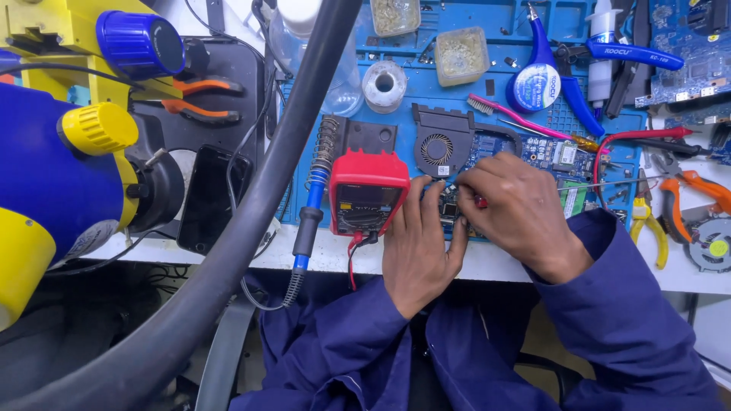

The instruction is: The person uses a multimeter to test various points on a blue circuit board. They hold the probes against different components and connectors on the board while observing the readings on the multimeter display.

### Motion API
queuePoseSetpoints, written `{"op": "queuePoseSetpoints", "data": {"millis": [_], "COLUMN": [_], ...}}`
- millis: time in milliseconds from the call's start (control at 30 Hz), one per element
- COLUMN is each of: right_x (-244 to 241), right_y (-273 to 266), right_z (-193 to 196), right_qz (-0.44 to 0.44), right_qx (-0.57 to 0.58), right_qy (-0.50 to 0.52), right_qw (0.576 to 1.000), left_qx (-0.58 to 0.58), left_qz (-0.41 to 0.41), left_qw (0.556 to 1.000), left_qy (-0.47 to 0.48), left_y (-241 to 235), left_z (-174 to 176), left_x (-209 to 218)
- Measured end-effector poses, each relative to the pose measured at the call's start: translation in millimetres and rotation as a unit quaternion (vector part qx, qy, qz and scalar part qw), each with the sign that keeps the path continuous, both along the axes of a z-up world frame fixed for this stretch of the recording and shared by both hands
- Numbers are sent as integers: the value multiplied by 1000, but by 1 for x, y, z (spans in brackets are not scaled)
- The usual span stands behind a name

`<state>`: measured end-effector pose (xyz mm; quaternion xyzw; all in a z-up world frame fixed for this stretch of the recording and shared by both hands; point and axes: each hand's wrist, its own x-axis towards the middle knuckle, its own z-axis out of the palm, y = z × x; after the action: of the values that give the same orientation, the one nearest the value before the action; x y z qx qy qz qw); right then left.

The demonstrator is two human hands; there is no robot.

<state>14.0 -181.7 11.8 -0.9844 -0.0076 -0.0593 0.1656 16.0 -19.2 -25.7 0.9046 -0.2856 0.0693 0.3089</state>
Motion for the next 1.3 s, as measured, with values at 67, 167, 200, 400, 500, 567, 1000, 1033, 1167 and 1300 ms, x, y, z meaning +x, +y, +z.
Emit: {"op": "queuePoseSetpoints", "data": {"millis": [67, 167, 200, 400, 500, 567, 1000, 1033, 1167, 1300], "right_x": [-6, -15, -20, 1, 20, 26, -9, -11, 28, 69], "right_y": [-1, -1, -1, -35, -44, -47, -88, -103, -177, -199], "right_z": [9, 41, 57, 33, 2, -10, 88, 91, 42, 13], "right_qz": [-10, 1, 13, -29, -21, -16, -70, -86, -105, -124], "right_qx": [32, 5, -25, -254, -244, -215, -59, -86, -158, -109], "right_qy": [-3, -63, -92, -51, -18, -6, -133, -157, -190, -141], "right_qw": [999, 998, 995, 965, 970, 976, 987, 980, 963, 976], "left_qx": [-9, -16, -40, -64, -67, -66, -66, -41, -15, -7], "left_qz": [3, 4, -10, -66, -70, -67, -91, -95, -99, -96], "left_qw": [1000, 1000, 999, 994, 993, 993, 992, 993, 993, 994], "left_qy": [11, 3, 33, 60, 65, 66, 60, 60, 69, 53], "left_y": [0, 4, 6, 9, 9, 10, 15, 15, 15, 18], "left_z": [-1, 0, 4, 10, 9, 9, 1, 0, 1, -1], "left_x": [-2, -1, -1, -3, -3, -3, -4, -4, -3, -4]}}
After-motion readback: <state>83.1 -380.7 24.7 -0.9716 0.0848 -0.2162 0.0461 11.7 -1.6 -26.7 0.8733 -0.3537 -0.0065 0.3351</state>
